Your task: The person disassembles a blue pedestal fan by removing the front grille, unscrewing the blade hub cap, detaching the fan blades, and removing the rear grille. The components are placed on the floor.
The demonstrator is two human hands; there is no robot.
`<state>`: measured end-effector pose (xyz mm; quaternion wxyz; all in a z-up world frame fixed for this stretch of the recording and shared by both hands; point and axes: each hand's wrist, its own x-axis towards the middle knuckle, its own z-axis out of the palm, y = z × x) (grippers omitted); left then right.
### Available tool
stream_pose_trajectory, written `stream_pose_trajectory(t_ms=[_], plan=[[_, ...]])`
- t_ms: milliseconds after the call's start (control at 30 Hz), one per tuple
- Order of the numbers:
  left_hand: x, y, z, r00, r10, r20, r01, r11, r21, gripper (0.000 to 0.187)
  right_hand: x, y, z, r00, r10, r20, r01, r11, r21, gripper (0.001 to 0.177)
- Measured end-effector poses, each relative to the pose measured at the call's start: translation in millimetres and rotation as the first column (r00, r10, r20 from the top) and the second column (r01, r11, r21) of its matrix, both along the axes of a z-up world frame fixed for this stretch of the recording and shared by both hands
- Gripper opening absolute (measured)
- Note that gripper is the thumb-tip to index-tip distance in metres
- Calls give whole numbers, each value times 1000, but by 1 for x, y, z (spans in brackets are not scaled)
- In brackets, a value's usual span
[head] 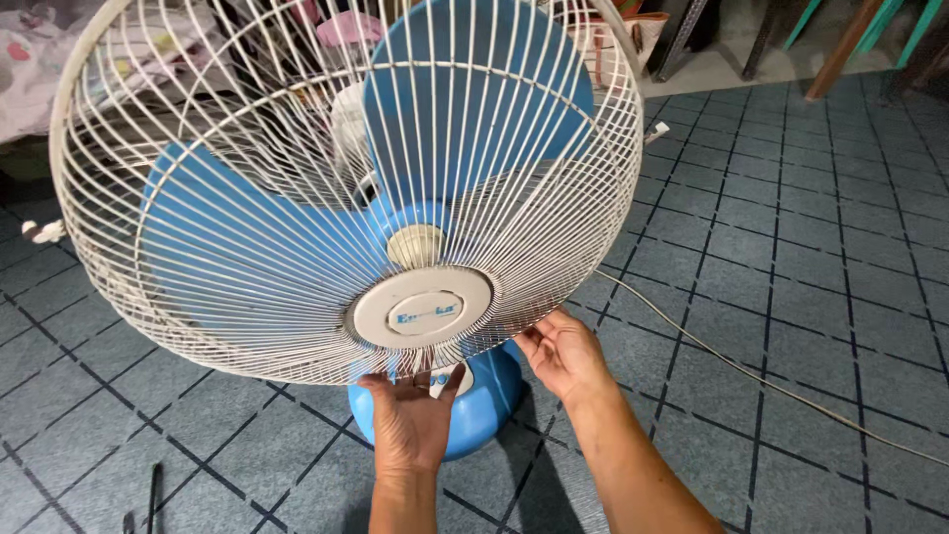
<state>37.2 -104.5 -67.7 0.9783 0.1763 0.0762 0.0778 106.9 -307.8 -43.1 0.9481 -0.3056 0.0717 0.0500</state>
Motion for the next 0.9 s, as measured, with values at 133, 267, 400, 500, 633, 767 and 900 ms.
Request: stream_pose_trajectory(t_ms=[133, 267, 400, 500, 633, 767, 900], plan=[[-2, -17, -2, 998, -43, 48, 37, 992, 121, 94, 5, 0, -10, 1000, -22, 8, 21, 999, 37, 31], [-4, -33, -1, 990, -119, 78, 103, 979, 178, 89, 13, 1, -22, 1000, -18, -7, 19, 997, 72, 25], [5, -47, -2, 993, -121, 14, 122, 993, -13, 88, 17, 3, -30, 999, 12, -43, -9, 997, 72, 19], [8, -47, -5, 991, -123, 57, 124, 992, -28, 90, 16, -1, -28, 987, 15, -160, 0, 996, 93, 18], [10, -49, -6, 980, -150, 133, 153, 988, -13, 92, 17, -6, -24, 984, 74, -161, -77, 997, -12, 20], [8, -58, -5, 974, -181, 139, 183, 983, 2, 101, 23, -10, -28, 976, 112, -188, -123, 991, -46, 24], [7, -62, -2, 972, -203, 119, 201, 979, 32, 108, 27, -17, -32, 971, 134, -199, -158, 982, -109, 24]])
